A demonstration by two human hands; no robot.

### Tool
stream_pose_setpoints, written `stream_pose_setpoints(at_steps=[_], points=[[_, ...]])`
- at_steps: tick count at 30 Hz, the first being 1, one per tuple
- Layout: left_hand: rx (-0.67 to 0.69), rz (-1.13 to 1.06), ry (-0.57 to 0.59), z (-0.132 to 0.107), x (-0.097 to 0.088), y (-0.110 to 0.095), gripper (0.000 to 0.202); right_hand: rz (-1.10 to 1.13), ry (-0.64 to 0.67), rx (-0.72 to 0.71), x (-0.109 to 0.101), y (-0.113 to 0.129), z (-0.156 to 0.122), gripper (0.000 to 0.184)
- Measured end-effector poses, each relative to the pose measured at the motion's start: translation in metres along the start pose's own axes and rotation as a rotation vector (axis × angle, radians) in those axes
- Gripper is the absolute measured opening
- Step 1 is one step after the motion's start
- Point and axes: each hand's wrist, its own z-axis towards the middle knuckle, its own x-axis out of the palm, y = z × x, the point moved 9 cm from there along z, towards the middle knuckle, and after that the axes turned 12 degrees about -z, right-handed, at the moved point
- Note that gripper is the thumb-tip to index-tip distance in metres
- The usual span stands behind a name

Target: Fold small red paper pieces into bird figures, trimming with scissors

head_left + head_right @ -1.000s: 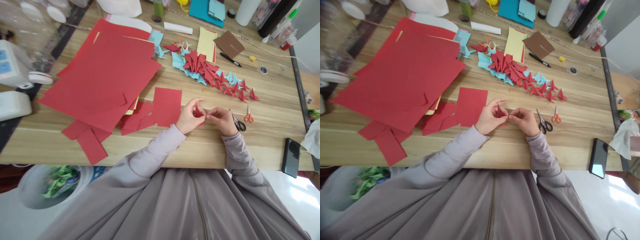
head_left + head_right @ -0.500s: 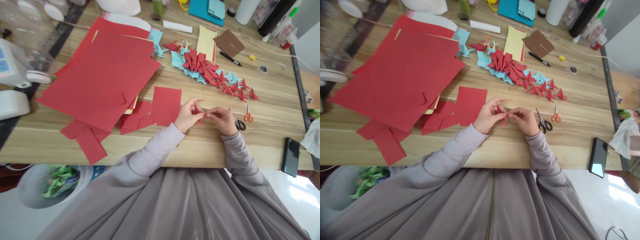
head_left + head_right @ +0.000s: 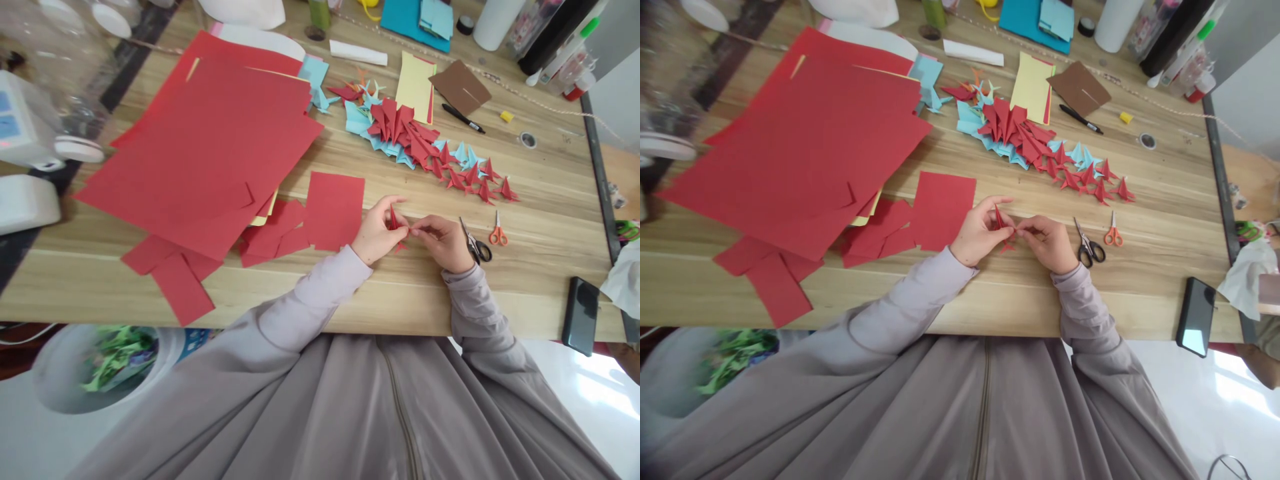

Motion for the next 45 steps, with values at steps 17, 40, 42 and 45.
stream_pose_setpoints(at_steps=[17, 40, 42, 45], points=[[0.023, -0.053, -0.018, 0.001, -0.003, 0.002, 0.043, 0.275, -0.065, 0.209, 0.002, -0.019, -0.001, 0.027], [0.005, -0.051, -0.034, 0.000, -0.001, 0.000, 0.043, 0.257, -0.076, 0.161, 0.004, -0.019, -0.003, 0.042], [-0.001, -0.053, -0.038, 0.000, -0.001, 0.001, 0.043, 0.262, -0.062, 0.168, 0.005, -0.019, -0.003, 0.042], [-0.011, -0.063, -0.046, -0.001, -0.002, 0.002, 0.043, 0.254, -0.067, 0.185, 0.006, -0.020, -0.004, 0.041]])
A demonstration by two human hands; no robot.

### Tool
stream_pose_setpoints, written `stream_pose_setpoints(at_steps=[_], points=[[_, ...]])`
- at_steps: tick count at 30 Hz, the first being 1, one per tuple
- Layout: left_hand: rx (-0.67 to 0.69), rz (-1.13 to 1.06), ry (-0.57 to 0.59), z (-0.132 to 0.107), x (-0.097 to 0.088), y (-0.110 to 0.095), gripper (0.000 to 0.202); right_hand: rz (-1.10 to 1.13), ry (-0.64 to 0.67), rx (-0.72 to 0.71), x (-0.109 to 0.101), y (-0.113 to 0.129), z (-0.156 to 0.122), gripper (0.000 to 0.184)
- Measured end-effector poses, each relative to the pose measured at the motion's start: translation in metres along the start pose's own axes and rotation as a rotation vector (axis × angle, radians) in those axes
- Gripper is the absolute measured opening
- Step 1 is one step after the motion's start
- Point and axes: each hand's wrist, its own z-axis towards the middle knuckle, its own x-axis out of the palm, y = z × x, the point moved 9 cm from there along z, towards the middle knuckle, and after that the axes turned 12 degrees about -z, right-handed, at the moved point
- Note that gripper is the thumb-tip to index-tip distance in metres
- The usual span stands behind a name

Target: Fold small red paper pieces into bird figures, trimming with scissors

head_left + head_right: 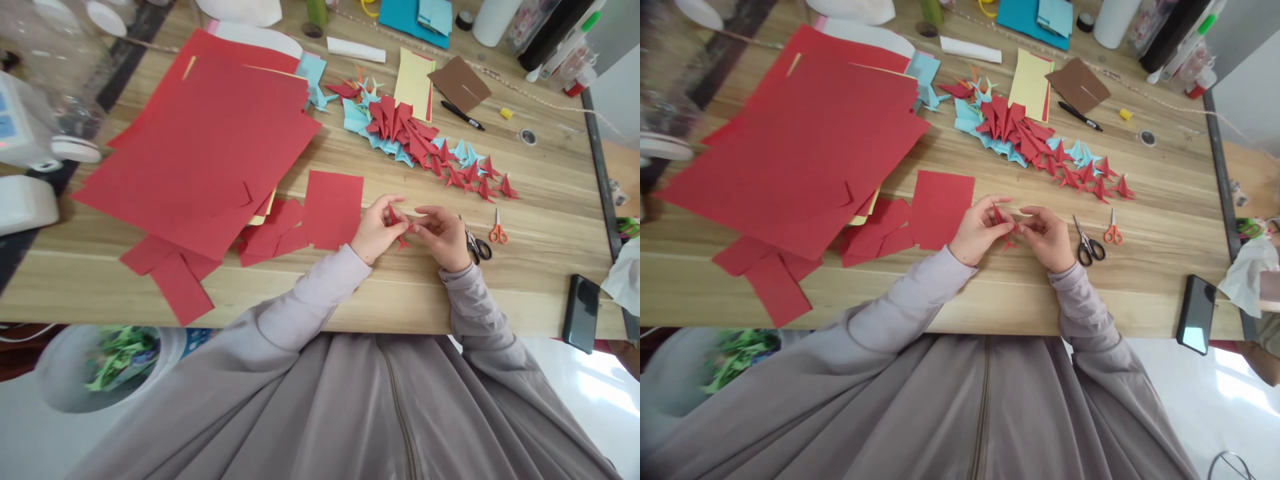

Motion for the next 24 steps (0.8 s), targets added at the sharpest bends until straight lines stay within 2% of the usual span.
stream_pose_setpoints(at_steps=[3, 8, 11, 15, 19, 24], points=[[0.006, -0.019, -0.007, 0.000, -0.001, -0.001, 0.043, -0.013, -0.030, -0.007, -0.002, 0.002, 0.000, 0.037], [0.042, -0.015, -0.015, 0.000, -0.002, -0.005, 0.042, -0.146, -0.167, -0.060, -0.015, 0.011, -0.002, 0.026], [0.092, 0.049, -0.020, 0.000, -0.003, -0.009, 0.043, -0.166, -0.091, -0.018, -0.009, 0.009, -0.001, 0.028], [0.170, 0.129, 0.001, -0.001, 0.000, -0.015, 0.043, -0.039, 0.002, 0.058, 0.003, 0.001, 0.000, 0.033], [0.223, 0.146, 0.022, -0.004, 0.004, -0.019, 0.041, 0.097, 0.010, 0.109, 0.009, -0.005, 0.001, 0.033], [0.233, 0.144, 0.045, -0.006, 0.007, -0.019, 0.041, 0.151, -0.005, 0.151, 0.012, -0.010, 0.001, 0.031]])
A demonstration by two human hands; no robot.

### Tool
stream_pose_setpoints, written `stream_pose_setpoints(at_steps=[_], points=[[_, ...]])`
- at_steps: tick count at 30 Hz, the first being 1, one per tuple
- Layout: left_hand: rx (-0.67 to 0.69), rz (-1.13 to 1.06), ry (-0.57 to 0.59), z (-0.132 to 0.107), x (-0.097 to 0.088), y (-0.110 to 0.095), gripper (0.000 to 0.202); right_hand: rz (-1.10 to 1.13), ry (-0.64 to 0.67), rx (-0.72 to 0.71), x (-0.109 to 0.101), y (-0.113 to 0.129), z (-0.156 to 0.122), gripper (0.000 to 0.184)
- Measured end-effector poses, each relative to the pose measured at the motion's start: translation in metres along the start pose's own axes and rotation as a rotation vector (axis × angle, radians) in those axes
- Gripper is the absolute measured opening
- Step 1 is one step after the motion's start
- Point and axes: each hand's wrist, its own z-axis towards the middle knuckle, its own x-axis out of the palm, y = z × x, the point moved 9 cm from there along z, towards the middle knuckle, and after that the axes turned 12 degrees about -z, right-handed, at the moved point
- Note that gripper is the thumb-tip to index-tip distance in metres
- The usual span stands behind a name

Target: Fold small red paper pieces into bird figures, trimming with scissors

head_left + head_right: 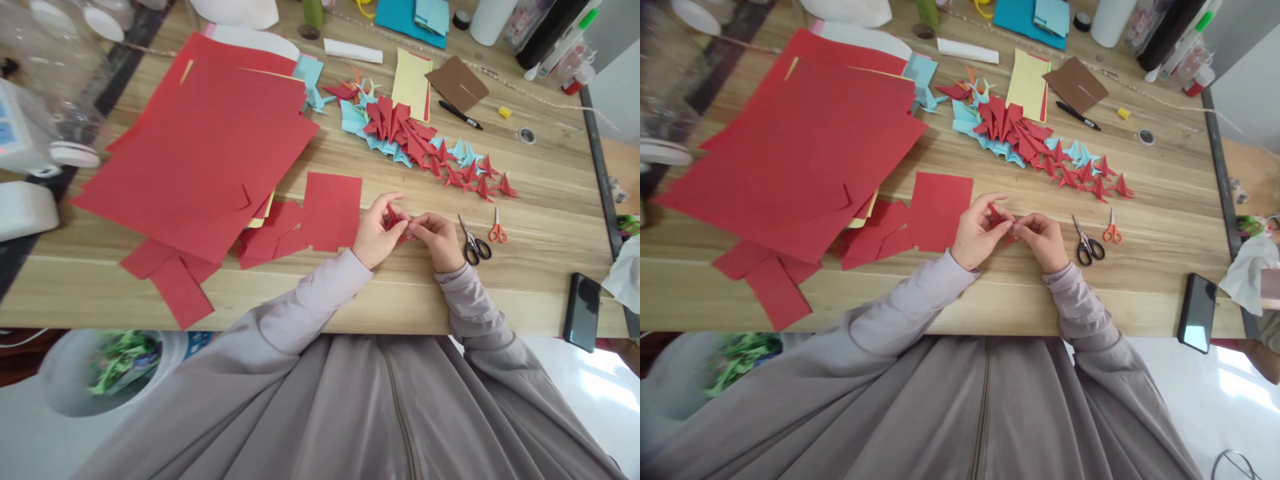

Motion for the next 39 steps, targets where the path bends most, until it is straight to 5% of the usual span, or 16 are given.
stream_pose_setpoints(at_steps=[12, 24, 31, 39], points=[[0.098, 0.082, 0.054, -0.006, 0.005, 0.000, 0.037, 0.036, -0.040, 0.033, -0.004, -0.005, 0.001, 0.014], [-0.039, -0.012, -0.055, 0.000, -0.005, 0.007, 0.038, 0.127, -0.048, -0.003, -0.006, -0.002, 0.002, 0.016], [-0.176, -0.267, -0.091, 0.000, -0.005, 0.017, 0.042, 0.106, -0.189, -0.006, -0.026, -0.001, 0.003, 0.033], [-0.276, -0.412, -0.120, -0.001, -0.004, 0.024, 0.044, -0.032, -0.042, -0.105, -0.012, 0.016, -0.001, 0.028]])
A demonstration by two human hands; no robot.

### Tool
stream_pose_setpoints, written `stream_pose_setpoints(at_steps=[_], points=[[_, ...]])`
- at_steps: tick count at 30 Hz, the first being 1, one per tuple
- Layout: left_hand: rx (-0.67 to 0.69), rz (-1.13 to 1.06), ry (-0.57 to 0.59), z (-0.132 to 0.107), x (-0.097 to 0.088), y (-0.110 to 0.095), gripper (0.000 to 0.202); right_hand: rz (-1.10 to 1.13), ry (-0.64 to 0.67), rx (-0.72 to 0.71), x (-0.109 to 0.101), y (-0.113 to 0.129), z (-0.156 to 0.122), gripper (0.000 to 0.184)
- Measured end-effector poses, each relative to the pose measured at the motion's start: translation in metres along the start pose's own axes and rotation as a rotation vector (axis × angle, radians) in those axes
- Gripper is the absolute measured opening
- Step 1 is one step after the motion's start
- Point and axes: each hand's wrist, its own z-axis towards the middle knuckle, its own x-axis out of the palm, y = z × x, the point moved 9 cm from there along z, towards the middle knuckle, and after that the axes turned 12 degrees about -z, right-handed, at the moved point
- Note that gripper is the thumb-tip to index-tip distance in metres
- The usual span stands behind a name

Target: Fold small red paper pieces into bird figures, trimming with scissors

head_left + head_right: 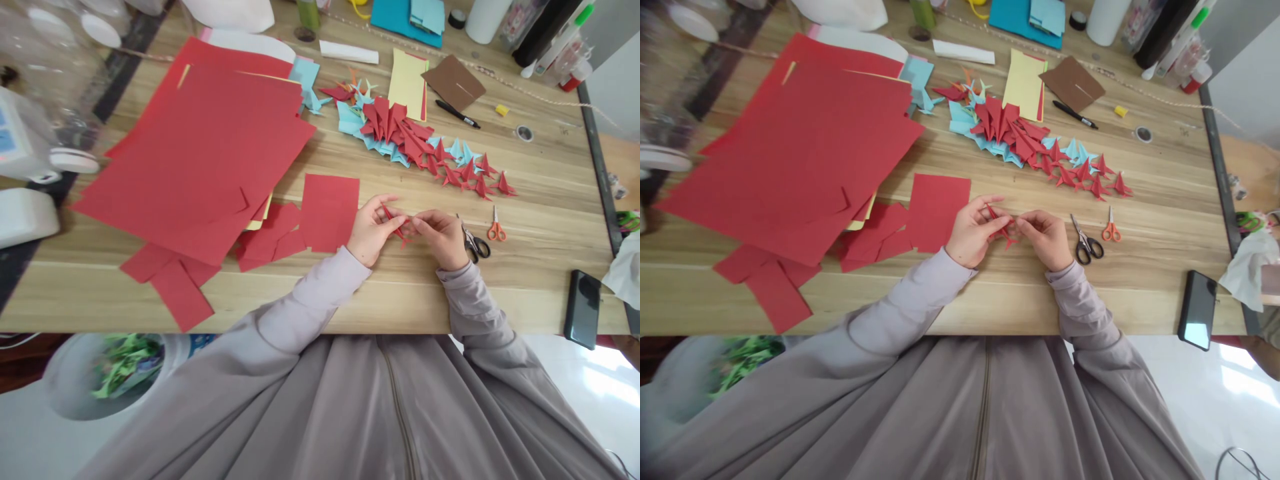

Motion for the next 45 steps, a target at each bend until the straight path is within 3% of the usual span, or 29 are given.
stream_pose_setpoints(at_steps=[7, 12, 19, 25, 30, 35, 38, 45], points=[[-0.010, 0.031, 0.007, -0.002, 0.002, 0.000, 0.044, -0.141, 0.029, -0.073, 0.001, -0.001, -0.001, 0.027], [0.009, 0.071, 0.001, -0.002, 0.001, -0.001, 0.042, -0.307, -0.039, -0.147, -0.003, 0.004, -0.003, 0.022], [-0.012, 0.080, -0.026, -0.001, -0.002, 0.001, 0.041, -0.706, -0.174, -0.450, -0.003, 0.041, -0.015, 0.011], [-0.021, 0.120, -0.076, -0.001, -0.007, 0.001, 0.035, -0.894, -0.136, -0.607, 0.009, 0.047, -0.020, 0.014], [-0.005, 0.171, -0.032, 0.001, -0.006, -0.001, 0.032, -0.831, -0.108, -0.593, 0.007, 0.047, -0.019, 0.014], [0.008, 0.142, -0.043, 0.000, -0.006, -0.003, 0.028, -0.670, -0.088, -0.416, -0.001, 0.038, -0.012, 0.013], [-0.051, 0.068, -0.054, -0.002, -0.005, 0.001, 0.029, -0.629, -0.087, -0.354, -0.002, 0.035, -0.011, 0.012], [-0.251, -0.114, -0.047, -0.005, -0.003, 0.013, 0.034, -0.686, -0.205, -0.414, -0.008, 0.044, -0.015, 0.012]])
